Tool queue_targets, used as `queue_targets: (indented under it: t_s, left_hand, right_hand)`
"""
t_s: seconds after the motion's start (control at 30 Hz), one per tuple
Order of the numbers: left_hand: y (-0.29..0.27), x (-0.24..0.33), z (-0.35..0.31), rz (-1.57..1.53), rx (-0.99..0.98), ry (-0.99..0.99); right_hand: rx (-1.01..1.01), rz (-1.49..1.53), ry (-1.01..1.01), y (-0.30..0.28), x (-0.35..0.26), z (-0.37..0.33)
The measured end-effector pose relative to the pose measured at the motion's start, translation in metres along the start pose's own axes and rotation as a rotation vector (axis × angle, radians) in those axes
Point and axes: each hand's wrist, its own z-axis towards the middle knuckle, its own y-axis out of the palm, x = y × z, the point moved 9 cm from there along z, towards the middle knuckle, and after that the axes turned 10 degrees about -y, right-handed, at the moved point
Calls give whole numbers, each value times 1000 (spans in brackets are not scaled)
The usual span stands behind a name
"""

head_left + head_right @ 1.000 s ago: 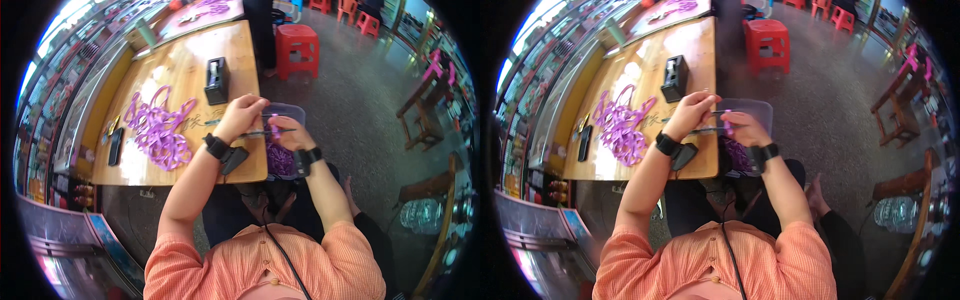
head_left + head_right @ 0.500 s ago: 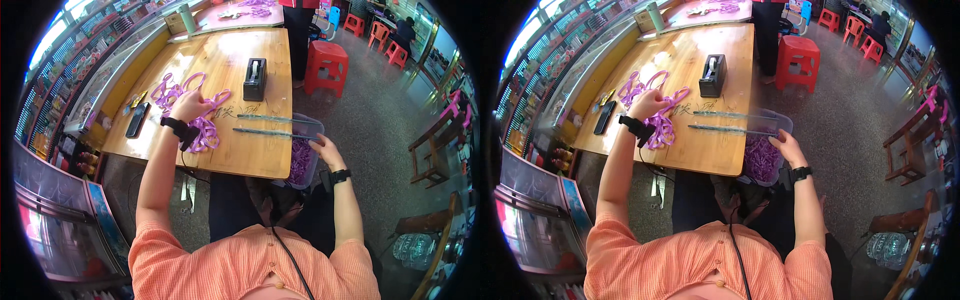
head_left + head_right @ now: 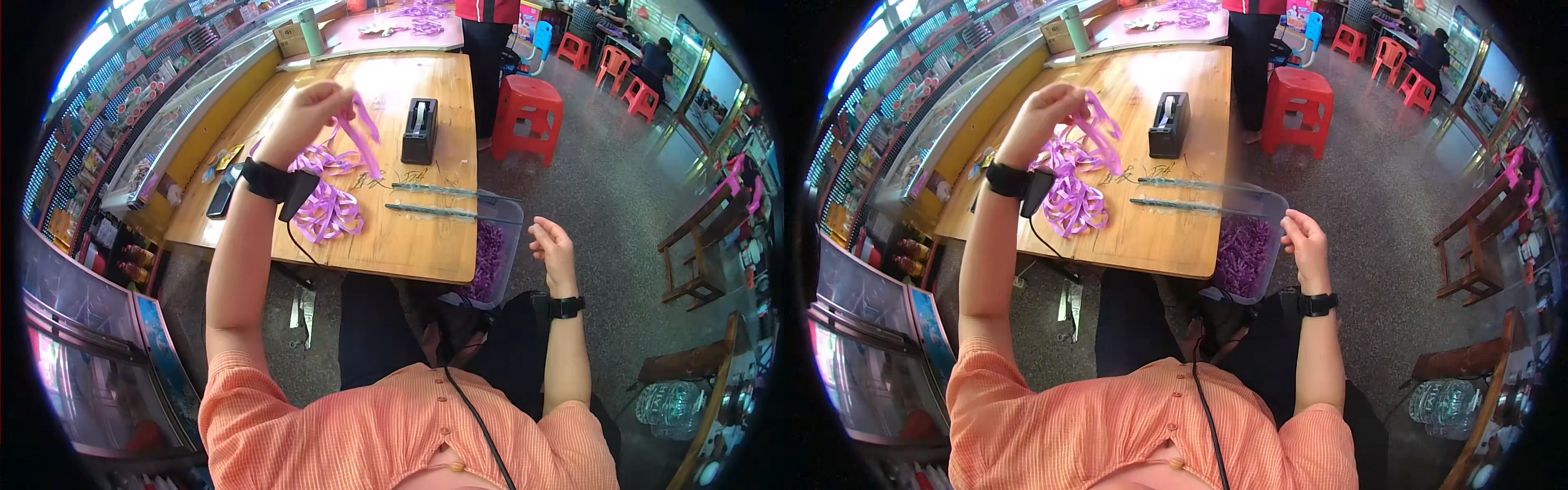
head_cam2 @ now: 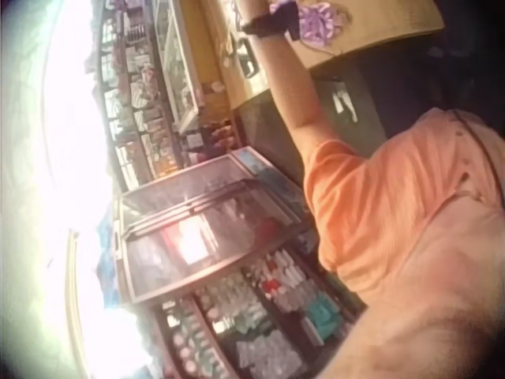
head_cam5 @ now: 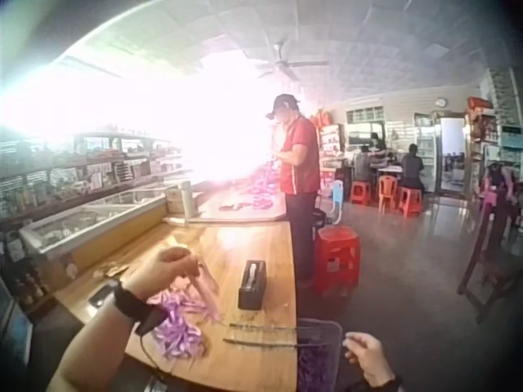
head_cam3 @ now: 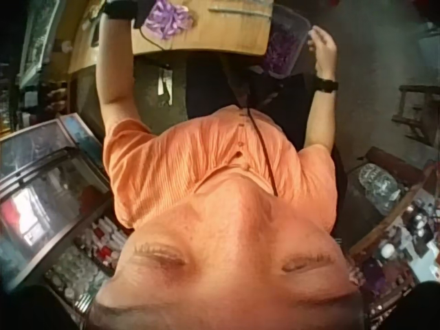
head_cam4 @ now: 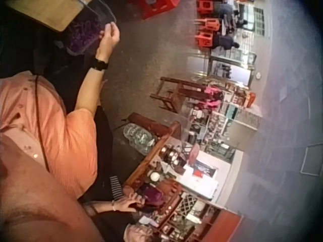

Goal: Using a desktop tool to process or bundle purple plastic strips.

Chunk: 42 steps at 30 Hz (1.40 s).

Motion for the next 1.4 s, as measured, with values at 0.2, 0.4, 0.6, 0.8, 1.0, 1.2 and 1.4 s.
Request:
queue_targets:
  t_s: [0.2, 0.4, 0.6, 0.8, 1.0, 1.2, 1.4]
  left_hand:
    - [58, 76, -25, 167, -226, 17]
    - [139, 111, -52, 12, -586, 11]
    - [195, 124, -78, -25, -725, -15]
    - [196, 130, -98, -508, -804, 85]
    - [202, 137, -125, -894, -1082, 369]
    - [261, 104, -147, -167, -1235, 450]
    - [305, 48, -77, 214, -698, -30]
  right_hand:
    - [121, 54, -263, 9, -81, -28]
    - [-52, -2, -554, 55, -168, -59]
    - [-178, -47, -687, 71, -197, -73]
    - [-130, -166, -452, 29, -147, -67]
    - [6, 101, -223, -41, -58, -41]
    - [9, -13, -163, -40, -52, -26]
    - [-12, -298, -417, 2, -116, -29]
